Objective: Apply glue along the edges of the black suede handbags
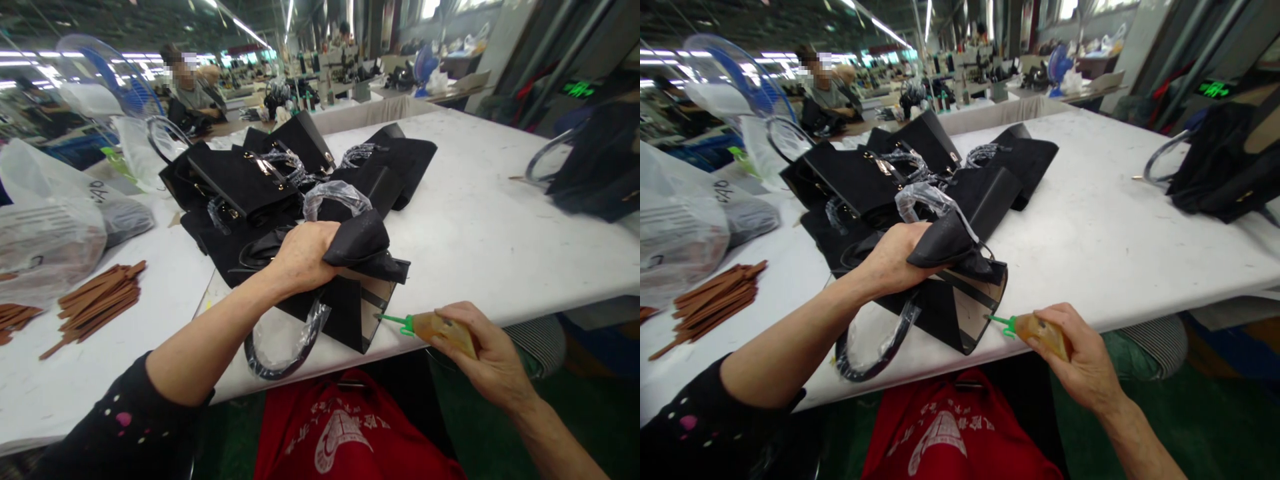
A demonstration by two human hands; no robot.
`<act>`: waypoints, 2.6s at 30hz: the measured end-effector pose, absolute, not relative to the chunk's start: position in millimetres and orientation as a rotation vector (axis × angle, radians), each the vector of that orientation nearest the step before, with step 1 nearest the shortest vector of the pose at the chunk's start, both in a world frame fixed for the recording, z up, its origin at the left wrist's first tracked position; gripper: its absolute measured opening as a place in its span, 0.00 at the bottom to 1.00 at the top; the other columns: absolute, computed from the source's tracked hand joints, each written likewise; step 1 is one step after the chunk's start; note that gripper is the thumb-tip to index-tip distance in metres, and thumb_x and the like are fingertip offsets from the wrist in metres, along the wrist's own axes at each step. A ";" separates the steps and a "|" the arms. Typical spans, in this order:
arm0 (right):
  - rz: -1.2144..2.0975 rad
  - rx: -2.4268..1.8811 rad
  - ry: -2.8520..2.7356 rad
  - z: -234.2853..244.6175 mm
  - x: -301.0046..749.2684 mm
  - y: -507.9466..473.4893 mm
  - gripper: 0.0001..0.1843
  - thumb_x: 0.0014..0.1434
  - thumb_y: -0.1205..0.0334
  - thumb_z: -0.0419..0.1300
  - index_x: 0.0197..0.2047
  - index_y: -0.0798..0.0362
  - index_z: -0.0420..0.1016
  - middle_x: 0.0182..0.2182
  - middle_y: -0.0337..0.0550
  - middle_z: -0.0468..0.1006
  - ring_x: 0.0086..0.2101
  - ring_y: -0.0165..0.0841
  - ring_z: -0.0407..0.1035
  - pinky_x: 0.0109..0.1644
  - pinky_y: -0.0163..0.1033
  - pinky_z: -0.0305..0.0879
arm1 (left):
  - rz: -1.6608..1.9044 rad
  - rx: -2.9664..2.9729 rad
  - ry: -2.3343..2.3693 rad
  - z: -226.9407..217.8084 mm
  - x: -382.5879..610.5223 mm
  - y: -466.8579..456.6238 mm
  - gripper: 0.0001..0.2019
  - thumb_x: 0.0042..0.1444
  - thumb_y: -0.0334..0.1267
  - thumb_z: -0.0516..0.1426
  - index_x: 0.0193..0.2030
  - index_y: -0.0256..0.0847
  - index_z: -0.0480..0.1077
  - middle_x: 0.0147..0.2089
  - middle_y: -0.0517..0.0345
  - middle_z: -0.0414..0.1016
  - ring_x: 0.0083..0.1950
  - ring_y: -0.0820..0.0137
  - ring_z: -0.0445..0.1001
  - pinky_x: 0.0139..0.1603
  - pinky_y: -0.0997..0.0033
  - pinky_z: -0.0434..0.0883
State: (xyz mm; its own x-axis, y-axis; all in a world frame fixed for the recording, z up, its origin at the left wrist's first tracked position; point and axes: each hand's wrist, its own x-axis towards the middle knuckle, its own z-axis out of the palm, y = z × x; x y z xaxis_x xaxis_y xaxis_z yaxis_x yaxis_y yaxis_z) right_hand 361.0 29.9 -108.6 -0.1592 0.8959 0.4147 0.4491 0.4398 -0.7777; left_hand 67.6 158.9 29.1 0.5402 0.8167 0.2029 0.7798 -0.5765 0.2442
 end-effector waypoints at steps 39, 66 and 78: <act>0.654 -1.031 -1.940 -100.2 356.2 19.4 0.16 0.68 0.63 0.61 0.57 0.44 0.69 0.44 0.44 0.73 0.40 0.36 0.72 0.40 0.38 0.71 | 0.455 2.566 1.399 36.8 67.6 152.8 0.08 0.51 0.39 0.62 0.38 0.42 0.74 0.38 0.58 0.80 0.42 0.61 0.79 0.44 0.68 0.74; 0.750 -1.010 -1.858 -95.9 346.6 7.2 0.15 0.68 0.63 0.61 0.57 0.43 0.69 0.43 0.44 0.73 0.40 0.37 0.72 0.39 0.39 0.71 | 0.513 2.570 1.340 38.5 61.9 144.9 0.10 0.55 0.45 0.60 0.32 0.40 0.71 0.33 0.57 0.77 0.35 0.64 0.77 0.34 0.69 0.70; 0.620 -1.036 -1.965 -94.2 347.2 4.4 0.17 0.69 0.66 0.59 0.59 0.45 0.68 0.45 0.45 0.72 0.41 0.35 0.71 0.41 0.37 0.70 | 0.483 2.567 1.368 39.7 60.2 141.3 0.08 0.55 0.44 0.59 0.30 0.43 0.69 0.30 0.56 0.76 0.34 0.62 0.76 0.32 0.66 0.69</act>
State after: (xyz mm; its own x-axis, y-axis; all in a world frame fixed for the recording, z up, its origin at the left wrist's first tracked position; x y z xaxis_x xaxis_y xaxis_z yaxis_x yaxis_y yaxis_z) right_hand 347.2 4.4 -94.2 -0.3335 0.8389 0.4302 0.4404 0.5421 -0.7157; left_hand 60.2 141.3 39.7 0.5201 0.8318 0.1937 0.7691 -0.5548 0.3174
